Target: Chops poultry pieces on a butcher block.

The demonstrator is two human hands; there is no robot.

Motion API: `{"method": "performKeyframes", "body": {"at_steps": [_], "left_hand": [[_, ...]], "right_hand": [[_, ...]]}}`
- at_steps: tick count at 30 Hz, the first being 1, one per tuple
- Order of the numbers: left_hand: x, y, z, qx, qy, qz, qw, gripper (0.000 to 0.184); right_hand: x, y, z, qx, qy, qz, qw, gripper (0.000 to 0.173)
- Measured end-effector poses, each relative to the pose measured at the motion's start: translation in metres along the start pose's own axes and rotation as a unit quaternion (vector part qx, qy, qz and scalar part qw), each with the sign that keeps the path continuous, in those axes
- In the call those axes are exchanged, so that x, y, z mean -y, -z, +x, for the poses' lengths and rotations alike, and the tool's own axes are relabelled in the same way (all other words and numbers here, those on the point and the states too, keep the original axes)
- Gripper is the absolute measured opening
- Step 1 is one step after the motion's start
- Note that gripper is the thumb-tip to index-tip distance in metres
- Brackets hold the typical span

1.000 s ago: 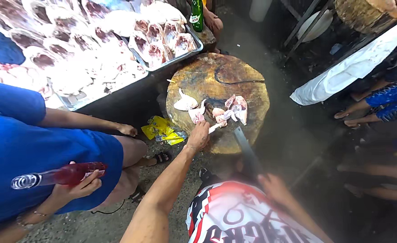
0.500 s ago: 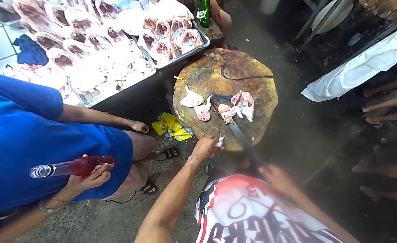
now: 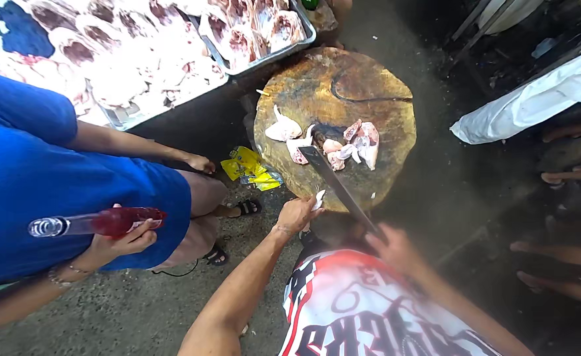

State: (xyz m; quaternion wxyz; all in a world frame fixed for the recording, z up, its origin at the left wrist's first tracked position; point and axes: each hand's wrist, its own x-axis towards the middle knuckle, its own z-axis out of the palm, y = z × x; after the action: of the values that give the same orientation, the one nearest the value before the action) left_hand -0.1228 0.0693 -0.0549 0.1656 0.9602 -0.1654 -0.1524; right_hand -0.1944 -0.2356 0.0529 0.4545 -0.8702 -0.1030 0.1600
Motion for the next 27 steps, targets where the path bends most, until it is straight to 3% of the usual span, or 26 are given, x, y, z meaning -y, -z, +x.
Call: {"method": "performKeyframes", "body": {"at_steps": [10,12,14,16,18,21,24,27], "left_hand": [[0.009,0.005,-0.006,0.094,0.042,-0.018,0.994,0.049],[0.012,0.001,-0.007,0.088,0.042,-0.020,0.995,0.049],[0.011,-0.001,-0.009,0.071,0.040,-0.008,0.997,0.048],[0.013,-0.001,-0.010,0.076,0.050,-0.019,0.996,0.051],[0.016,-0.001,-0.016,0.079,0.061,-0.060,0.993,0.050],[0.018,-0.001,-0.019,0.075,0.056,-0.114,0.989,0.042],[0.012,-0.006,-0.021,0.058,0.051,-0.146,0.986,0.031],[0.008,-0.012,-0.022,0.026,0.040,-0.141,0.989,0.027]], "right_hand": [[-0.007,-0.007,0.011,0.008,0.036,-0.042,0.998,0.048],[-0.025,-0.011,0.016,0.083,-0.035,-0.116,0.989,0.054],[-0.037,-0.011,0.025,0.182,-0.141,-0.192,0.954,0.058],[-0.038,-0.012,0.028,0.200,-0.175,-0.207,0.941,0.059],[-0.035,-0.011,0.028,0.200,-0.185,-0.159,0.949,0.057],[-0.035,-0.003,0.033,0.217,-0.238,0.009,0.947,0.047],[-0.032,0.000,0.034,0.232,-0.310,0.202,0.900,0.041],[-0.029,0.000,0.035,0.238,-0.325,0.293,0.867,0.043]]}}
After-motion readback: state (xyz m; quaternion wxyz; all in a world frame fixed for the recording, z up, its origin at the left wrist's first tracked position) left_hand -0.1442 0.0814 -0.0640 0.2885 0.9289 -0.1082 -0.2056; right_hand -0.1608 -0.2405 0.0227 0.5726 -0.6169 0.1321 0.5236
